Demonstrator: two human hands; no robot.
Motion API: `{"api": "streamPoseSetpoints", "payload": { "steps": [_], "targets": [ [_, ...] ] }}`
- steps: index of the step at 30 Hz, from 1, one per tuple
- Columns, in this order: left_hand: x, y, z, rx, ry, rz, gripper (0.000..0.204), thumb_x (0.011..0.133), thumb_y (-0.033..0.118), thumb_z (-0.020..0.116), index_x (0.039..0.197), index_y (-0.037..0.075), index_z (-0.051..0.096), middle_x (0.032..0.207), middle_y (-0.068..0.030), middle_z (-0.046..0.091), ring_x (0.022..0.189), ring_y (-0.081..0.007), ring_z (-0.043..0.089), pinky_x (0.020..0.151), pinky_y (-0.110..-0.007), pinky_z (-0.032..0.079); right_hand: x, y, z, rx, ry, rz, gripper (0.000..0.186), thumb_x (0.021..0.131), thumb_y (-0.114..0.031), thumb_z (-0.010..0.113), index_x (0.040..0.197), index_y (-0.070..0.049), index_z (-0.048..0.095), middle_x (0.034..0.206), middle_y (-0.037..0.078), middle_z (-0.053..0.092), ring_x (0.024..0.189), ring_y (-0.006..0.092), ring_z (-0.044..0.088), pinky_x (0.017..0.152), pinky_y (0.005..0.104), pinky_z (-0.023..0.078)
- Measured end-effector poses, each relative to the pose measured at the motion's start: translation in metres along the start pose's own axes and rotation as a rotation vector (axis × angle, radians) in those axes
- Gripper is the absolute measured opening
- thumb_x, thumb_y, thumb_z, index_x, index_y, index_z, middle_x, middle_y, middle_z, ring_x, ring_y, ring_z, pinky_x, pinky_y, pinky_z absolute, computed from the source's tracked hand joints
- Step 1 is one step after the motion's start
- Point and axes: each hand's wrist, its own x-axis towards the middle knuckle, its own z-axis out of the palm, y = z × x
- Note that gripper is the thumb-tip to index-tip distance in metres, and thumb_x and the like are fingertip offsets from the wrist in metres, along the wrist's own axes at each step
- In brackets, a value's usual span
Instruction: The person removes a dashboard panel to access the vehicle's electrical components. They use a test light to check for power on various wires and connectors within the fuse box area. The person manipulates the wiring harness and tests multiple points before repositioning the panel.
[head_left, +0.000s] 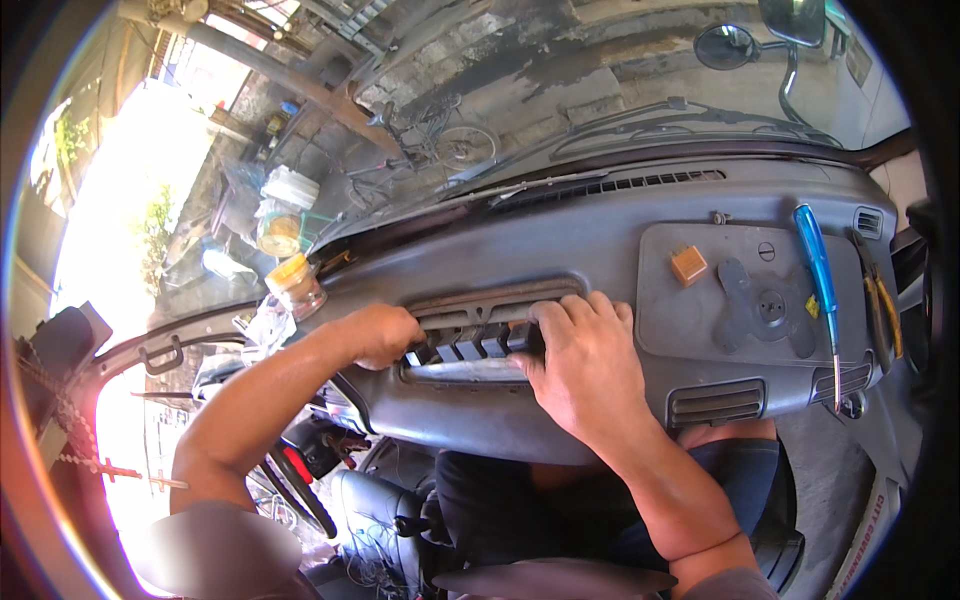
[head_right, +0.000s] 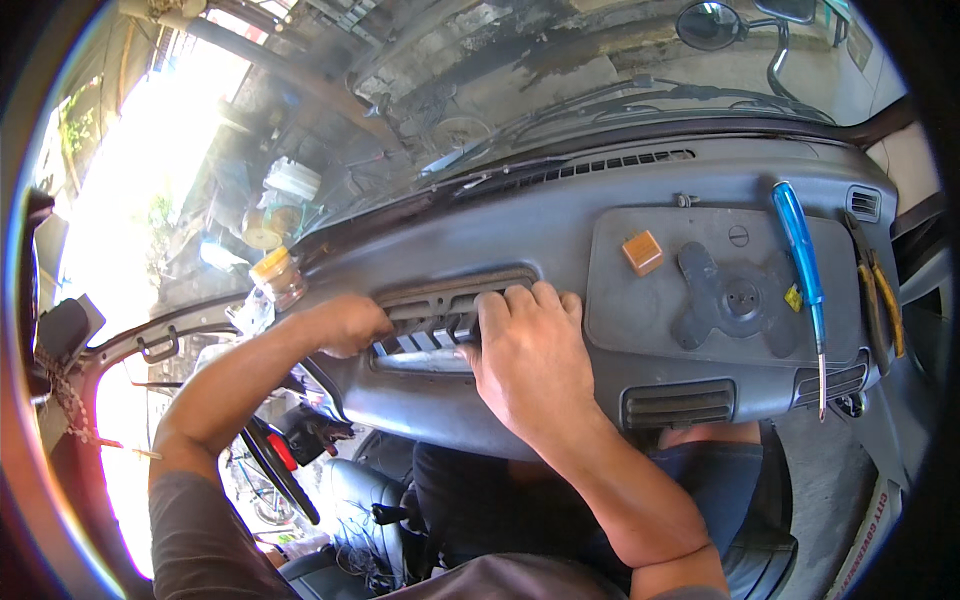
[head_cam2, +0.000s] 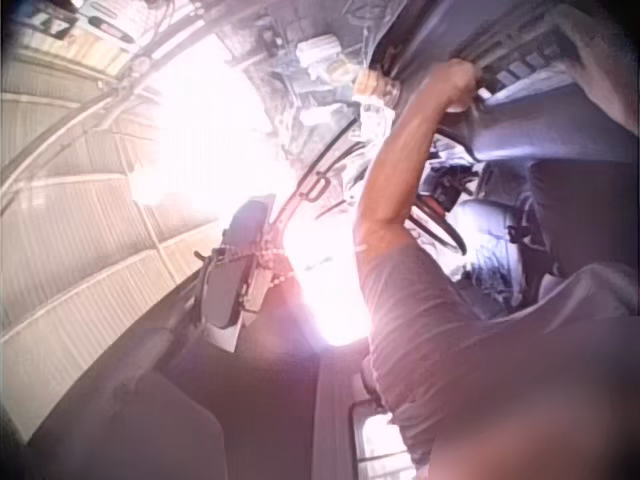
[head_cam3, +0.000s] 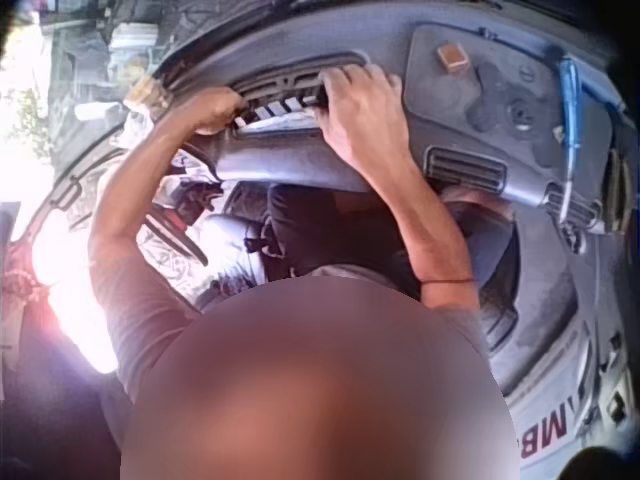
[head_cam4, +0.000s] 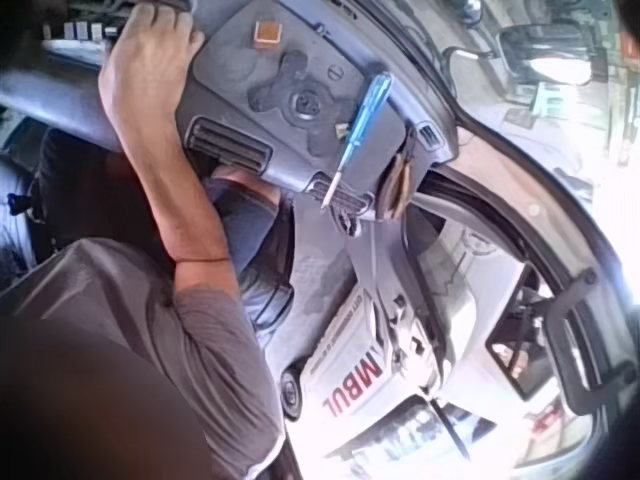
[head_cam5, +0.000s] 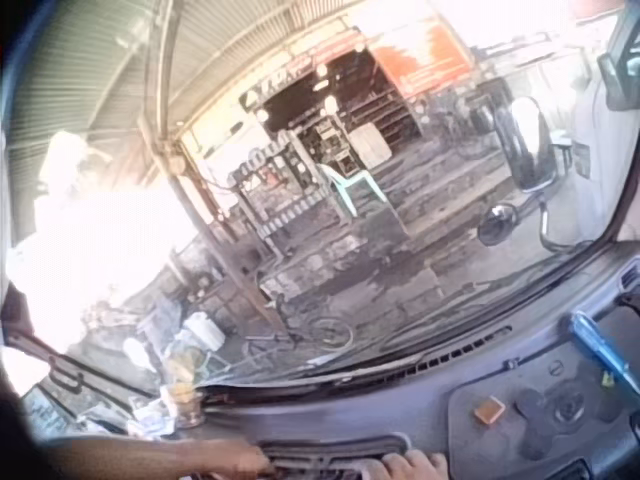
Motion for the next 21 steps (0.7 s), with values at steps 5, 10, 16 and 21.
{"api": "streamPoseSetpoints", "payload": {
  "steps": [5, 10, 16, 21],
  "targets": [
    [0.002, -0.003, -0.001, -0.019, 0.049, 0.050, 0.037, 0.094, 0.008, 0.068, 0.128, 0.012, 0.084, 0.119, -0.0224, 0.083, 0.115, -0.0459, 0.078, 0.098, -0.056, 0.062, 0.004, -0.001, 0.000, 0.007, 0.017, 0.010, 0.047, 0.079, -0.023, 0.100, 0.114, -0.006, 0.074, 0.107, 0.011, 0.075, 0.105, 0.0342, 0.068, 0.095, 0.0506, 0.048],
    [0.005, -0.007, 0.008, -0.039, 0.092, 0.043, 0.036, 0.094, 0.009, 0.069, 0.127, 0.012, 0.084, 0.119, -0.0203, 0.084, 0.113, -0.0448, 0.079, 0.097, -0.056, 0.062, 0.006, -0.004, 0.002, -0.032, 0.004, 0.034, 0.043, 0.080, -0.024, 0.099, 0.110, -0.005, 0.074, 0.106, 0.012, 0.075, 0.103, 0.0349, 0.069, 0.094, 0.0514, 0.048],
    [-0.005, -0.012, 0.018, -0.068, 0.217, 0.115, 0.038, 0.093, 0.009, 0.068, 0.126, 0.014, 0.085, 0.118, -0.0184, 0.084, 0.109, -0.0428, 0.079, 0.094, -0.055, 0.063, 0.008, -0.007, -0.002, 0.014, -0.009, 0.042, 0.048, 0.071, -0.020, 0.104, 0.108, -0.012, 0.075, 0.103, 0.008, 0.074, 0.099, 0.0350, 0.067, 0.093, 0.0502, 0.048],
    [0.002, -0.020, 0.021, -0.084, 0.185, 0.193, 0.030, 0.093, 0.008, 0.068, 0.118, 0.010, 0.085, 0.113, -0.0212, 0.084, 0.108, -0.0448, 0.080, 0.094, -0.056, 0.064, 0.014, -0.012, 0.000, -0.062, -0.067, 0.079, 0.063, 0.060, -0.025, 0.108, 0.110, -0.010, 0.072, 0.101, 0.008, 0.071, 0.098, 0.0353, 0.065, 0.093, 0.0504, 0.047]
  ]
}}
